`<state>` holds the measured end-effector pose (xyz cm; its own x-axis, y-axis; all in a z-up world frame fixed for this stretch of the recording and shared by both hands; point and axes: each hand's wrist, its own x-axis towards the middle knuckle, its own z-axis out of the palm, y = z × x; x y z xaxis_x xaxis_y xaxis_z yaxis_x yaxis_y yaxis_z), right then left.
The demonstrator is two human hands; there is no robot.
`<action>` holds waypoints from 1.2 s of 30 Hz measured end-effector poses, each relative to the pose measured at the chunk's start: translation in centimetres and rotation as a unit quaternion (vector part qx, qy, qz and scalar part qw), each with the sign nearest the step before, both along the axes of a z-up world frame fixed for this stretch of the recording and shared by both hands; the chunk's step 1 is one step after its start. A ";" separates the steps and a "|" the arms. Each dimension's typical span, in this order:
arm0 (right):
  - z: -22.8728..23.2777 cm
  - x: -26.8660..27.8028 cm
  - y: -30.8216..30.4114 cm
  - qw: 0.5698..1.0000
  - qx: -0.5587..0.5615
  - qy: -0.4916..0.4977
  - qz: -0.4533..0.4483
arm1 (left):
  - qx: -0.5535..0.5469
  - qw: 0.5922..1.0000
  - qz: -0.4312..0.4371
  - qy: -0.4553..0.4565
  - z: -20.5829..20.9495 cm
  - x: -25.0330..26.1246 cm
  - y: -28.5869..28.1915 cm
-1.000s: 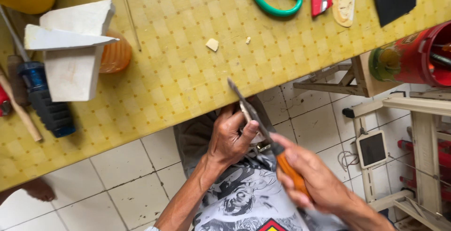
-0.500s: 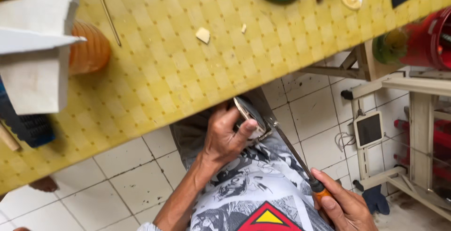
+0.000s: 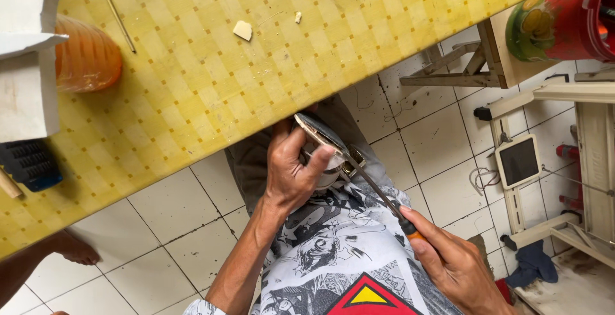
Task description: The person uses a screwdriver to pry and separate the sole from the upper of a high-heeled shoe. They work on the heel area and then move to the toe area, repeatedly inserting the tool to loosen the bond between the sole and the shoe body.
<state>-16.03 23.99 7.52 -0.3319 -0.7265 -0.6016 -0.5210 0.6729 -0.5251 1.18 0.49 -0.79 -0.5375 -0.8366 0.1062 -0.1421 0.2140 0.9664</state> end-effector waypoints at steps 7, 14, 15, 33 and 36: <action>1.9 -0.1 -2.5 1.000 0.025 -0.001 0.000 | -0.047 0.995 -0.056 0.061 2.0 -0.1 -1.1; 2.1 -0.3 -3.8 0.962 0.102 -0.196 -0.160 | 0.005 0.994 -0.072 0.080 2.5 0.2 -1.4; 2.0 -0.6 -3.7 0.881 0.124 -0.352 -0.290 | 0.012 0.994 -0.077 0.078 2.4 0.2 -1.4; 1.2 -7.8 -9.1 0.972 0.097 -0.013 0.215 | 0.050 0.986 -0.100 0.120 2.0 0.2 -1.5; 0.8 -9.4 -10.3 0.966 0.055 -0.039 0.250 | 0.046 0.989 -0.092 0.109 2.3 0.2 -1.4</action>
<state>-25.45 13.71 8.30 0.0931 -0.7147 -0.6932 -0.7576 0.4009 -0.5151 1.36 -0.89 1.47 -0.6542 -0.7381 0.1650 0.1057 0.1268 0.9863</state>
